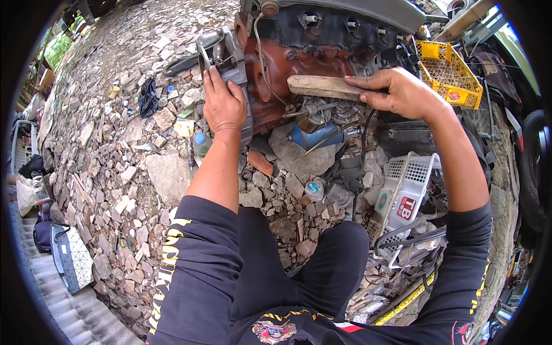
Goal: The person cleans and works on an engine component, first pouring liquid from a bottle onto it and then using a brush to scrub the surface. They follow this by wiping the area with a cloth and working on parts of the assembly by hand.
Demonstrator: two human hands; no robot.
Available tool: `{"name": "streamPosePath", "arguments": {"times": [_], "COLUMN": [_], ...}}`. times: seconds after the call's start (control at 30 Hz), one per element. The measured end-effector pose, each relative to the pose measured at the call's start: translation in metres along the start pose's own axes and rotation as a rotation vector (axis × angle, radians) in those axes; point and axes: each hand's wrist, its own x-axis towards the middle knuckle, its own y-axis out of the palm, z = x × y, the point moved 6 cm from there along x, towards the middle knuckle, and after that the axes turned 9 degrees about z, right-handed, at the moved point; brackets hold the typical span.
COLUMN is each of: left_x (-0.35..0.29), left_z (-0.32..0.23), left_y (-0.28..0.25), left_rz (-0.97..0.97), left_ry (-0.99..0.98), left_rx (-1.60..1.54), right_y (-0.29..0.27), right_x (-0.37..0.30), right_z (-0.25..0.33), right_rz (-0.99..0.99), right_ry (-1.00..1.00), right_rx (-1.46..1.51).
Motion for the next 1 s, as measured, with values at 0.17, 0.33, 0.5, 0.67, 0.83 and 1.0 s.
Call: {"name": "streamPosePath", "arguments": {"times": [0.17,0.33,0.5,0.67,0.83,1.0], "left_x": [0.001,0.001,0.003,0.004,-0.001,0.001], "left_z": [-0.003,-0.002,-0.003,0.001,-0.004,-0.001], "left_y": [0.0,0.004,0.005,-0.001,0.001,-0.002], "left_rz": [0.03,-0.03,-0.039,0.016,0.03,0.024], "left_ry": [-0.028,0.018,0.027,-0.015,-0.025,-0.019], "left_rx": [-0.003,0.007,0.004,-0.033,-0.025,-0.023], "right_y": [0.016,-0.001,0.024,0.012,0.015,0.008], "right_x": [0.018,0.001,0.023,0.0,0.013,-0.006], "right_z": [0.012,0.005,0.028,0.003,0.018,0.0], "right_rz": [-0.076,-0.034,-0.086,-0.095,-0.094,-0.014], "right_ry": [-0.082,-0.055,-0.19,-0.092,-0.045,0.194], "right_rx": [-0.035,-0.051,-0.019,-0.008,-0.039,0.01]}}
